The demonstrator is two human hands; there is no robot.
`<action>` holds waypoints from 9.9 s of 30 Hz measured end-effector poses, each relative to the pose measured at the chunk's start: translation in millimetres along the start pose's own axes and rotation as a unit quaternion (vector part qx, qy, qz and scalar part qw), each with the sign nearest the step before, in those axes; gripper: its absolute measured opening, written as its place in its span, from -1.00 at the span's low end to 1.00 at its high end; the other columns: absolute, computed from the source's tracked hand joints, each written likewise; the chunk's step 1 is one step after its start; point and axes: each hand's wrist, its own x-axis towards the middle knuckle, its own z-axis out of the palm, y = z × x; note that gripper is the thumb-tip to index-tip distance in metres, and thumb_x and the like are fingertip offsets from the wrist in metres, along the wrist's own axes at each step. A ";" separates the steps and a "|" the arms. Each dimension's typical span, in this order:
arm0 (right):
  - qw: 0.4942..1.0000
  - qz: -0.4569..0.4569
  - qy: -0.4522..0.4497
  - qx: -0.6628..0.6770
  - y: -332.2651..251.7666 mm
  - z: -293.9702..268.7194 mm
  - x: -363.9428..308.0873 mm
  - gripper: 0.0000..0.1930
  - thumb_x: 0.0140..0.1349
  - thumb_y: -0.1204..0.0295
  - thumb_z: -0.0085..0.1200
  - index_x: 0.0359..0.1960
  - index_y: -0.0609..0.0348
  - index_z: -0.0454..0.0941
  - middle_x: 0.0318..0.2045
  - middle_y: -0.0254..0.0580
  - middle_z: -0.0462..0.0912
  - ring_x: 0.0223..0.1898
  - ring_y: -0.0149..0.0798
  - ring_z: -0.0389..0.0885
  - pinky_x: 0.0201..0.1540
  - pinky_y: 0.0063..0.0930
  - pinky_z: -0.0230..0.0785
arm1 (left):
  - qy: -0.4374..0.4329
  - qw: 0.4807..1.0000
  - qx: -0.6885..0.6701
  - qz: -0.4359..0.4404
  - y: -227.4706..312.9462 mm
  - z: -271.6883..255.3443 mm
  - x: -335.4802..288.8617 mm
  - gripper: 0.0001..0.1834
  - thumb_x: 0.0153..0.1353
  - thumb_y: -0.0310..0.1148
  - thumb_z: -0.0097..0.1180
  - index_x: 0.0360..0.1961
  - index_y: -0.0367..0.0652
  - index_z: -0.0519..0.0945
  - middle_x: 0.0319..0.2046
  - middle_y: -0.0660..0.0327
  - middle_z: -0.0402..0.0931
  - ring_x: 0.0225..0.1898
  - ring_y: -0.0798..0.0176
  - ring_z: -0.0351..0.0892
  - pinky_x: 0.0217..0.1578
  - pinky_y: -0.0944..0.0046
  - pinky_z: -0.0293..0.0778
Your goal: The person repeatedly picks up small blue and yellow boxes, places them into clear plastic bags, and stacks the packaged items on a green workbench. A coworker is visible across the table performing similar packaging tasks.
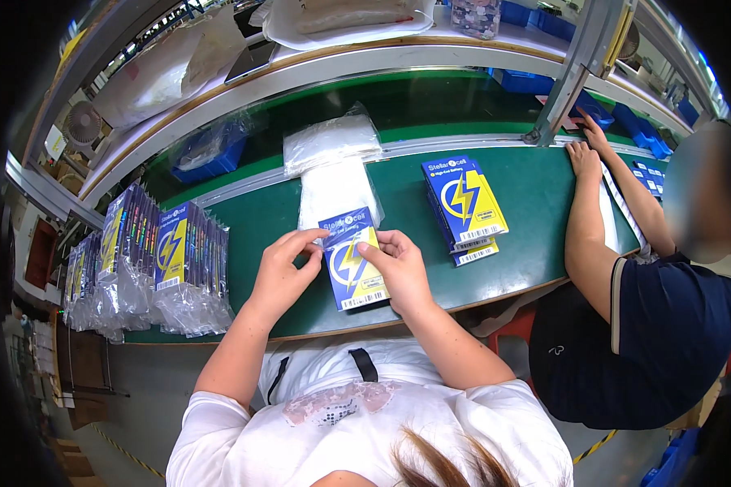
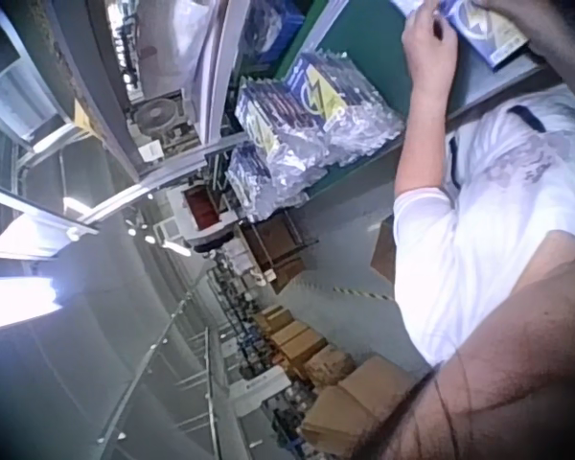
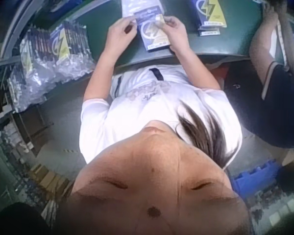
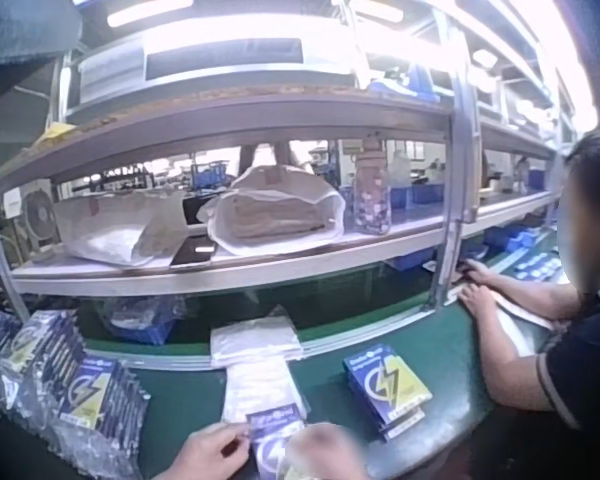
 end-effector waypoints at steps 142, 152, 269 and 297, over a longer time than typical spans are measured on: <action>0.809 -0.305 -0.396 -0.310 -32.7 48.2 -45.5 -0.81 0.13 0.60 0.01 -0.19 0.25 0.53 -0.42 -0.14 0.53 -0.36 -0.21 0.56 -0.26 -0.36 0.40 | -0.080 0.622 -0.686 -0.368 42.2 -9.5 -33.4 -0.60 0.35 -0.31 -0.16 0.16 -0.26 0.30 -0.04 0.06 0.49 -0.04 0.18 0.52 -0.01 0.15 0.45; 0.841 -0.193 -0.402 -0.308 -33.3 37.9 -42.3 -0.73 0.19 0.52 0.02 -0.05 0.22 0.49 -0.41 -0.19 0.51 -0.39 -0.27 0.53 -0.32 -0.46 0.40 | 0.347 0.930 0.118 0.009 26.7 -120.3 -30.1 -0.56 0.15 -0.56 -0.02 0.11 -0.32 0.42 0.09 0.04 0.38 0.12 0.13 0.36 0.16 0.22 0.21; 0.991 -0.057 -0.063 -0.104 5.9 1.5 19.6 -0.62 0.15 0.65 0.05 0.01 0.34 0.29 -0.17 -0.10 0.57 -0.19 -0.37 0.55 -0.12 -0.55 0.40 | 0.088 0.992 -0.050 0.077 -50.6 -8.7 18.9 -0.90 0.01 -0.51 0.06 -0.40 -0.25 0.53 -0.40 0.08 0.48 -0.35 0.02 0.52 -0.34 0.17 0.46; 0.995 -0.070 0.064 -0.031 -3.6 32.9 -12.9 -0.87 0.14 0.54 0.19 -0.43 0.24 0.45 -0.47 -0.23 0.62 -0.50 -0.52 0.54 -0.39 -0.67 0.39 | 0.062 0.957 -0.273 -0.073 -20.7 8.3 -20.2 -0.84 0.16 -0.49 0.10 -0.21 -0.21 0.50 -0.38 0.24 0.53 -0.33 0.35 0.55 -0.33 0.33 0.49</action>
